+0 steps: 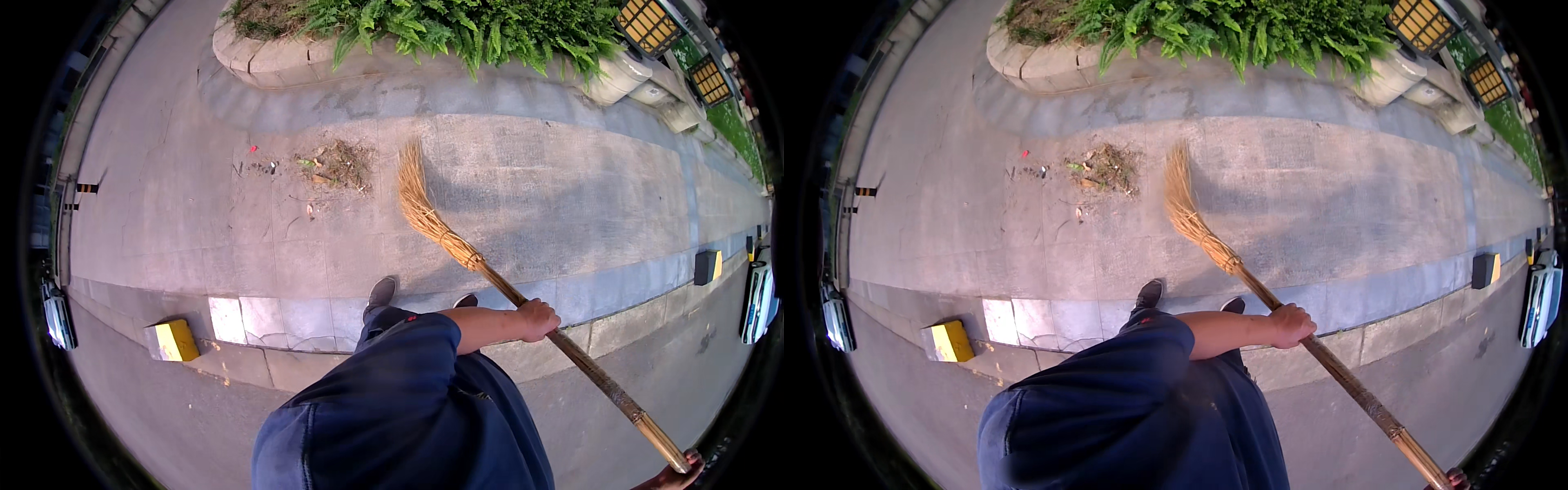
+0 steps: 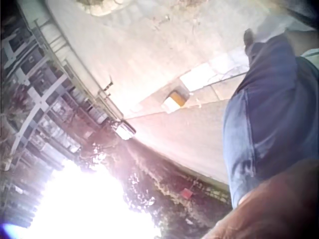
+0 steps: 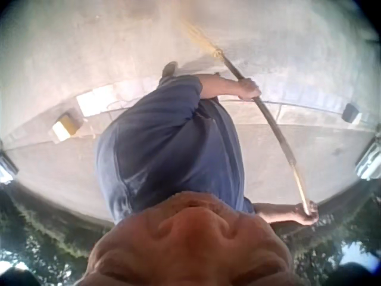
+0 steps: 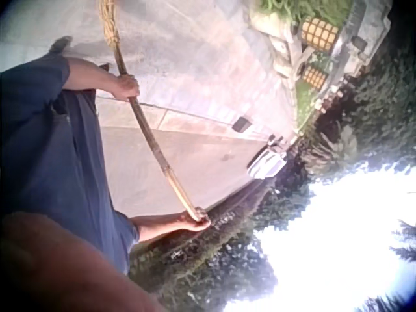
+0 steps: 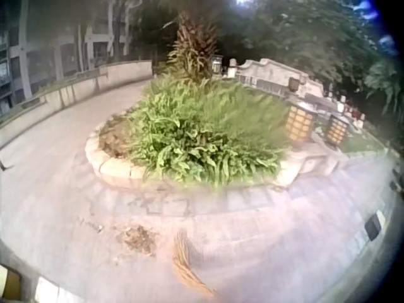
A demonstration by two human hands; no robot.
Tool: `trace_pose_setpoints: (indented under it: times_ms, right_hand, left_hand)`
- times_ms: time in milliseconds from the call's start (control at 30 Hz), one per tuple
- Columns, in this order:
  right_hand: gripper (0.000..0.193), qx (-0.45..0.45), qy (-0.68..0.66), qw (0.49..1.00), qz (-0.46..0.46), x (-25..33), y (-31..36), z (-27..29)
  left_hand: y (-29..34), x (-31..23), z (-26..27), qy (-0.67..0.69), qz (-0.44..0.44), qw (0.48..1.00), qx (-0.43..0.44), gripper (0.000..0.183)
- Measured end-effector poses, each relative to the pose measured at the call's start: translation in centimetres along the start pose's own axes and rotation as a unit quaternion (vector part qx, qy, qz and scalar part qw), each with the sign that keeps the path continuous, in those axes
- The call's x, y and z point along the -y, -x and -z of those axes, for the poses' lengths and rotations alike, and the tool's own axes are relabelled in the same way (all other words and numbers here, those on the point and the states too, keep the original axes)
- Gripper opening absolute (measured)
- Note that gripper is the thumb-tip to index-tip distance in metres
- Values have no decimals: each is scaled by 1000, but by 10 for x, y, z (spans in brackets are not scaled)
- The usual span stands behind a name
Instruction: The person walks along the paved road and sweeps debris across the ground with a broom.
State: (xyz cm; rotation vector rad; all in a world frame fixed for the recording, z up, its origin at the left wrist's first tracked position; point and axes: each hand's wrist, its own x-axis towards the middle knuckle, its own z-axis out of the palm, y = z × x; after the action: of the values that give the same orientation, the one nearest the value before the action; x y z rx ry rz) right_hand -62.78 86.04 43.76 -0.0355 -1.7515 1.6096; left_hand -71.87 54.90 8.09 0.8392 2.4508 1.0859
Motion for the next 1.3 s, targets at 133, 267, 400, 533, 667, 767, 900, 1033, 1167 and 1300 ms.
trace_pose_setpoints:
  times_ms: [133,267,400,533,667,767,900,1033,1167,1300]
  right_hand:
    - [20,50,-33,986,-156,-45,73,-5]
    - [16,15,-55,963,-265,-95,207,-108]
    - [23,121,-54,925,-355,-107,283,-153]
    - [23,94,-93,913,-386,-107,295,-163]
    - [21,97,-112,937,-315,-110,273,-112]
    - [18,-73,-134,919,-364,-124,233,-7]
    - [18,-102,-80,966,-224,-22,173,118]
    - [19,-151,-14,980,-131,39,134,115]
    - [21,-23,31,976,-216,61,101,288]
    - [22,-14,-33,952,-306,-66,227,106]
  left_hand:
    - [115,79,10,-7,75,997,6,14]
    - [244,172,54,-79,208,975,-2,8]
    - [349,213,99,-162,320,931,62,11]
    - [375,217,113,-198,300,933,-20,8]
    - [340,187,88,-167,238,957,-12,8]
    - [268,122,46,-115,153,981,-8,6]
    - [191,8,-11,-71,34,997,15,6]
    - [165,-65,-55,-5,-19,997,76,7]
    - [171,-63,-121,25,-25,985,171,12]
    - [275,52,-116,5,155,968,196,14]
